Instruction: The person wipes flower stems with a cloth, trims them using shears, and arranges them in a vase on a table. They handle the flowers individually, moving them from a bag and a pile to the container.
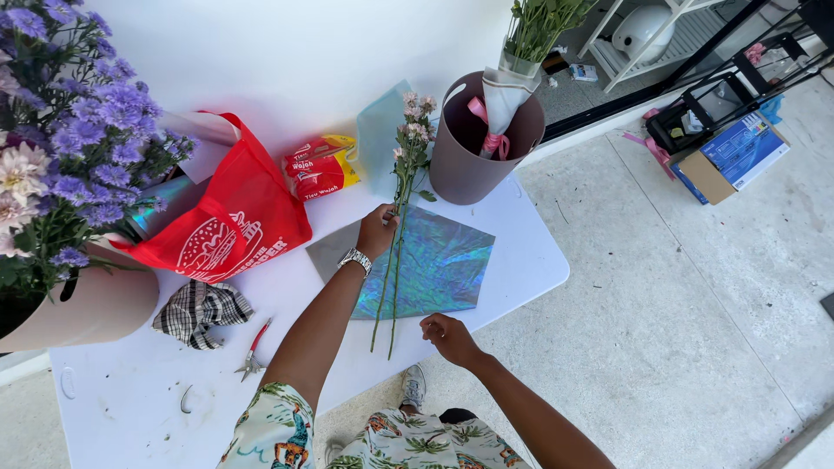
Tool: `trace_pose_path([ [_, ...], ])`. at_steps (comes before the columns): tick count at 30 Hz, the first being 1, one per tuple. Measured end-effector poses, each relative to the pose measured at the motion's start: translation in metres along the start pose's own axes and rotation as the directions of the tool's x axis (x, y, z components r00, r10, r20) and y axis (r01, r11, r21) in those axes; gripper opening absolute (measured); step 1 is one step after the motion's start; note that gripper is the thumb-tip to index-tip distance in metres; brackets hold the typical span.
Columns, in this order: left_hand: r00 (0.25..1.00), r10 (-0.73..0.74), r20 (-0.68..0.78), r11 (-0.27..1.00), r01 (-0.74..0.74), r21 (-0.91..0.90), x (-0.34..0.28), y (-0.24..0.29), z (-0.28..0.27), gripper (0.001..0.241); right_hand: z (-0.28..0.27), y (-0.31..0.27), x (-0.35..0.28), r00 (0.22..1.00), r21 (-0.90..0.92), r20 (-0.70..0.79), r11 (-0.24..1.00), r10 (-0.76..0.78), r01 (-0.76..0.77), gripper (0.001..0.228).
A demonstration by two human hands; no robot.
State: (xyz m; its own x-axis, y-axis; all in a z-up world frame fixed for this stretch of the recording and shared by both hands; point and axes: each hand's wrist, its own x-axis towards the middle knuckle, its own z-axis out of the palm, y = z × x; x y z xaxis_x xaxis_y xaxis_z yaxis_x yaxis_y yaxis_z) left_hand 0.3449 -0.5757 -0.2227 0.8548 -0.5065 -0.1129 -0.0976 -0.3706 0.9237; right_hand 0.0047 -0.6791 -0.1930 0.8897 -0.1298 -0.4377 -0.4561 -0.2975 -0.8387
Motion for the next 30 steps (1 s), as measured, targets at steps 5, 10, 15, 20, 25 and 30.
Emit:
trace_pose_path([
  [5,0.991,-0.121,-0.049,0.987,0.125,0.100,0.012,-0.051,0.017,0.056,-0.010,0.014,0.029,0.999,-0.059,0.001,0.997,-0.049,0.049,0.029],
  [10,0.972,-0.236,0.009,0.951,0.229,0.205,-0.029,-0.080,0.020,0.053,0.001,0.022,0.099,0.992,-0.078,-0.035,0.989,-0.125,0.122,0.027],
  [15,0.932,-0.357,0.058,0.901,0.361,-0.241,-0.060,-0.072,0.029,0.024,0.023,0.040,0.191,0.974,-0.084,-0.220,0.996,-0.049,0.031,0.026],
  [20,0.943,-0.288,0.168,0.907,0.325,-0.269,-0.077,-0.046,0.027,0.041,0.019,0.016,0.207,0.959,-0.091,-0.279,0.993,0.052,-0.080,0.033],
  [25,0.991,-0.054,0.126,0.996,0.063,-0.067,-0.063,-0.100,0.039,0.037,0.012,-0.006,0.198,0.971,0.042,-0.216,0.994,0.104,-0.097,0.022],
  [30,0.968,-0.249,0.009,0.950,0.246,-0.190,-0.065,-0.052,0.028,0.036,0.007,-0.032,0.184,0.977,0.174,-0.212,0.983,-0.023,0.061,0.015],
])
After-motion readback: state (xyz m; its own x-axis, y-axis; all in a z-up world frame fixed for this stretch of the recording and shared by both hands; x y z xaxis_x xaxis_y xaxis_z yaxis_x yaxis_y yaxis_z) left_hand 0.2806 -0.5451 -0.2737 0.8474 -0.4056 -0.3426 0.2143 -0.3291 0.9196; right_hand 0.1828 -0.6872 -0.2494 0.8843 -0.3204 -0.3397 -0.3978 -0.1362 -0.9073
